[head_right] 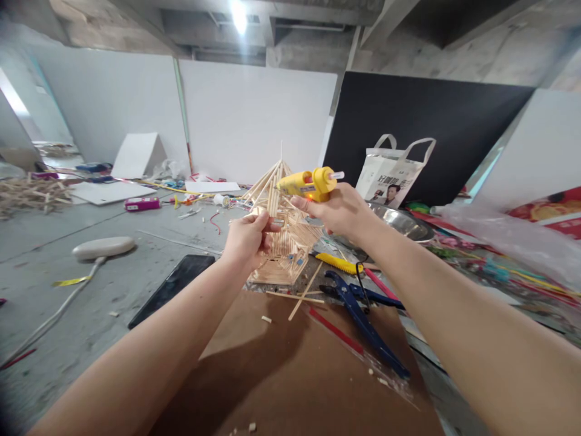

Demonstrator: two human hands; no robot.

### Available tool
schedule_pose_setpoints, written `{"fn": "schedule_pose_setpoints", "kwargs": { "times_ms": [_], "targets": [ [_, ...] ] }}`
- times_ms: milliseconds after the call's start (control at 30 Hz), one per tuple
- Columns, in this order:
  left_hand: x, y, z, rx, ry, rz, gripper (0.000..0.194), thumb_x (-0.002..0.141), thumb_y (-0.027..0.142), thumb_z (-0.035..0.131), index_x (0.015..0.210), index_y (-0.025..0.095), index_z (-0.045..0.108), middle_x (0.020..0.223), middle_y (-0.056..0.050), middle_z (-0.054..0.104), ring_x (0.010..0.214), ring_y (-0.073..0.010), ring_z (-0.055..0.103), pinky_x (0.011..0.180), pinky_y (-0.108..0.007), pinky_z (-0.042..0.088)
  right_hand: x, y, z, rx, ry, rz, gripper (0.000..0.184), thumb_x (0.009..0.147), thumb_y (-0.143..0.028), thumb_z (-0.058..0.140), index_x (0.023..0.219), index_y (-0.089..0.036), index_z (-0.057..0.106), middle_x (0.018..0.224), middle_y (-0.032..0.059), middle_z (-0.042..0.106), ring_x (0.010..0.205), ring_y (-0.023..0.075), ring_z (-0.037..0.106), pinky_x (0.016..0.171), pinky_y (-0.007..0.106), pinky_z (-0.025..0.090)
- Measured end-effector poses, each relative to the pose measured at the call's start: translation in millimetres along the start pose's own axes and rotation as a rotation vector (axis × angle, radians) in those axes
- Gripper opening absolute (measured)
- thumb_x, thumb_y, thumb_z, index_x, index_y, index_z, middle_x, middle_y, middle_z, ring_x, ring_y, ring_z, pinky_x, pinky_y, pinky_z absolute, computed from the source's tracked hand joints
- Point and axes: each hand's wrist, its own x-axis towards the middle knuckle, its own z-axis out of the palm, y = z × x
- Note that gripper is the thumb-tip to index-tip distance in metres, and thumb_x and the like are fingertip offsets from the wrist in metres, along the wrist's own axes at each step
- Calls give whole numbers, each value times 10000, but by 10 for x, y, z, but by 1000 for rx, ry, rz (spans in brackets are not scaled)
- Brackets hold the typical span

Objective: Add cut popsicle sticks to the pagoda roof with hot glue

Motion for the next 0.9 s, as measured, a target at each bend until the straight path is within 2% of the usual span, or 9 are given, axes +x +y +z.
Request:
{"fn": "schedule_pose_setpoints", "kwargs": {
  "times_ms": [433, 900],
  "targets": [
    [8, 25, 3, 21, 9, -11, 196, 778, 259, 444, 630, 131, 459, 538, -4, 580, 273, -42, 394, 301, -176, 299, 13, -12, 16, -53, 3, -43, 289, 684, -449, 540, 707, -161, 567, 604, 21, 583, 310, 56, 408, 298, 208, 306],
    [30, 33, -18, 11, -11, -22, 187, 771, 242, 457, 625, 126, 461, 552, -16, 593, 280, -41, 399, 302, -176, 311, -4, -70, 22, -50, 4, -50, 285, 678, -447, 553, 724, -166, 579, 581, 9, 559, 315, 48, 401, 288, 195, 295]
  ]
}}
